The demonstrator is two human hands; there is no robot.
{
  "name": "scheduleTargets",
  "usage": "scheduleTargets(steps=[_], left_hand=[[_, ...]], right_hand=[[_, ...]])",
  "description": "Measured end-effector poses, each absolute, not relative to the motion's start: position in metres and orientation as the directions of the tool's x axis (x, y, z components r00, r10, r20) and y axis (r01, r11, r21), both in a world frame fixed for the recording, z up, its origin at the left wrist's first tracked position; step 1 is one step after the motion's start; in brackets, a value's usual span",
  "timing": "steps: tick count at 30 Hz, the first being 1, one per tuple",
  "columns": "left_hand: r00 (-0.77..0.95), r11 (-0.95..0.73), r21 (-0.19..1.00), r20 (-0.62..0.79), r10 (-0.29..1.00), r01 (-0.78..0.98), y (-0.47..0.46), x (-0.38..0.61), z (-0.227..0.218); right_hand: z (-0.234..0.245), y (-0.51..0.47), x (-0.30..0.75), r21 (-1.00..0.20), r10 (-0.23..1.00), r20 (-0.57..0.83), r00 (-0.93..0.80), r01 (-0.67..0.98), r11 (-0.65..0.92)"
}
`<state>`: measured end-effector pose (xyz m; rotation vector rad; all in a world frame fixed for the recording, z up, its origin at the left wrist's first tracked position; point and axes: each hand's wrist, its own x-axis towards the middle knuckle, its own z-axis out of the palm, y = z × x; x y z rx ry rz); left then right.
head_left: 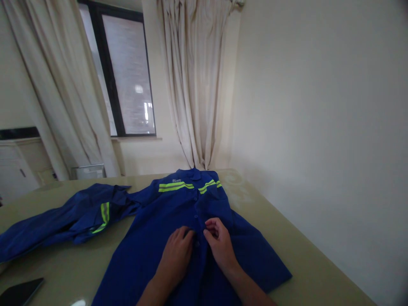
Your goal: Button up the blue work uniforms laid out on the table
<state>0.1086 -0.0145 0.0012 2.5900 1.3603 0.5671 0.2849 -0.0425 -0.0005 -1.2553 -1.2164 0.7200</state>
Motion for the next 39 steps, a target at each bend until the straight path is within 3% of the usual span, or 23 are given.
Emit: scheduleTargets(steps=[4,9,14,18,22,31,39], left_hand=[[0.646,-0.688,0.397,0.256,0.719,0.607,-0.019,0.112,0.002],[0.617,-0.632,0.399,0.184,0.765,0.665,-0.019,0.114,0.012],[0.589,-0.630,0.468,0.253,0.767,0.620,-0.023,0.114,0.010],[0.496,-0.549,0.699,0.312,0.810,0.458,-0.027,0.114,0.012],[0.422,-0.364,0.882,0.219,0.880,0.299,-0.030,0.117,0.017],[0.499,-0.209,0.974,0.141,0.855,0.083,-0.025,0.120,0.007],[0.448,-0.136,0.986,0.081,0.890,0.092,-0.021,0.121,0.002]], right_hand=[[0.010,-0.047,0.286,-0.959,0.915,0.260,0.307,0.195,0.207],[0.017,-0.050,0.289,-0.992,0.956,0.058,0.289,-0.090,0.087],[0.020,-0.053,0.290,-0.950,0.977,-0.081,0.196,-0.312,-0.017],[0.017,-0.052,0.289,-0.950,0.977,-0.082,0.195,-0.311,-0.018],[0.011,-0.050,0.286,-0.967,0.983,-0.046,0.177,-0.256,0.001],[0.007,-0.047,0.285,-0.990,0.977,0.055,0.208,-0.118,0.081],[0.013,-0.053,0.281,-0.879,0.965,-0.175,0.194,-0.473,-0.064]])
